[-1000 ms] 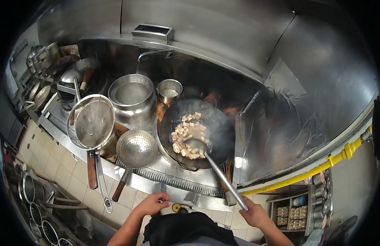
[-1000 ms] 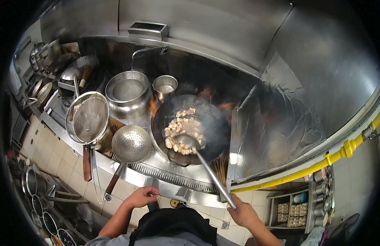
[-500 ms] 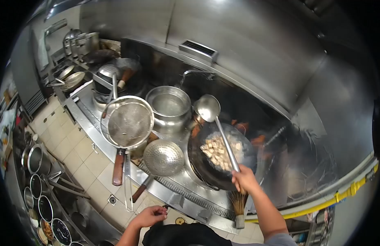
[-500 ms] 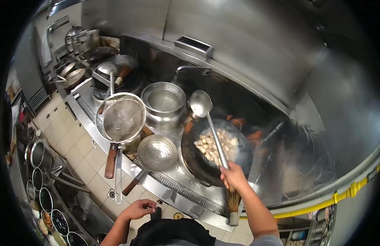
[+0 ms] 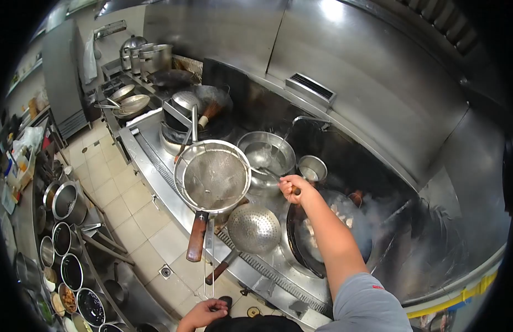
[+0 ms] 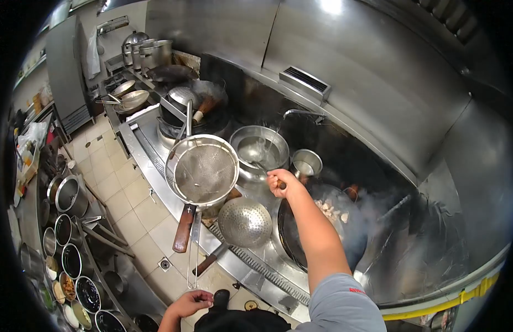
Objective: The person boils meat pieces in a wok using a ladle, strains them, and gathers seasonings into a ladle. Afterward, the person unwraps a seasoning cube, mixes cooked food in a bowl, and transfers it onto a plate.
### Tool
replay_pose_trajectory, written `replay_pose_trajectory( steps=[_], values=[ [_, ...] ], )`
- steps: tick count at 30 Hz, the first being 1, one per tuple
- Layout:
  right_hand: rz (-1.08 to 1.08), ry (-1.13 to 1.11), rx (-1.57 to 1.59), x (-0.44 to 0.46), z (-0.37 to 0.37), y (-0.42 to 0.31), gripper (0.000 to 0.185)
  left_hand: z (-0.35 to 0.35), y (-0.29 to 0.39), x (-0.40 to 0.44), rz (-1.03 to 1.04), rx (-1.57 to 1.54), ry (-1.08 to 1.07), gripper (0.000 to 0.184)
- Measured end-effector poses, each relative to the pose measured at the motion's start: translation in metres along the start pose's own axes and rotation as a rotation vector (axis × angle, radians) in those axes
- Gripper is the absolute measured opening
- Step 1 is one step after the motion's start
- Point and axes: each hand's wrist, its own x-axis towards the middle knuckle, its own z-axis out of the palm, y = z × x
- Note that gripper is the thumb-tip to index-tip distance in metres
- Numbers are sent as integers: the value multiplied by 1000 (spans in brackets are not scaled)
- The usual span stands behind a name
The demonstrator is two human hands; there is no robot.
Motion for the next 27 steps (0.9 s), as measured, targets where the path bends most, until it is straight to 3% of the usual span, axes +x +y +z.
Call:
replay_pose_trajectory(
  steps=[2, 4, 6, 9, 15, 18, 21, 22, 25, 27],
  values=[
    [-11, -132, 161, -27, -16, 17, 13, 1, 17, 0, 38, 79, 24, 44],
    [-81, -205, 240, -67, -36, 34, 15, 6, 30, 6, 39, 117, -3, 43],
    [-7, -317, 374, -114, -56, 49, 20, 15, 45, 14, 51, 99, -72, 41],
    [-168, -291, 387, -196, -78, 77, 31, 31, 59, 32, 71, 118, -159, 40],
    [-297, -197, 334, -315, -141, 137, 29, 61, 62, 74, 112, 280, -283, 42],
    [-311, 13, 171, -334, -178, 157, 21, 80, 68, 80, 107, 293, -356, 42],
    [-459, 495, -265, -333, -186, 183, 18, 97, 77, 88, 74, 316, -419, 40],
    [-458, 496, -258, -329, -198, 189, 18, 102, 78, 90, 73, 264, -448, 40],
    [-531, 1144, -1166, -319, -221, 209, 35, 111, 75, 89, 67, 272, -471, 38],
    [-574, 1244, -1191, -302, -250, 223, 38, 113, 73, 90, 78, 338, -461, 37]
  ],
)
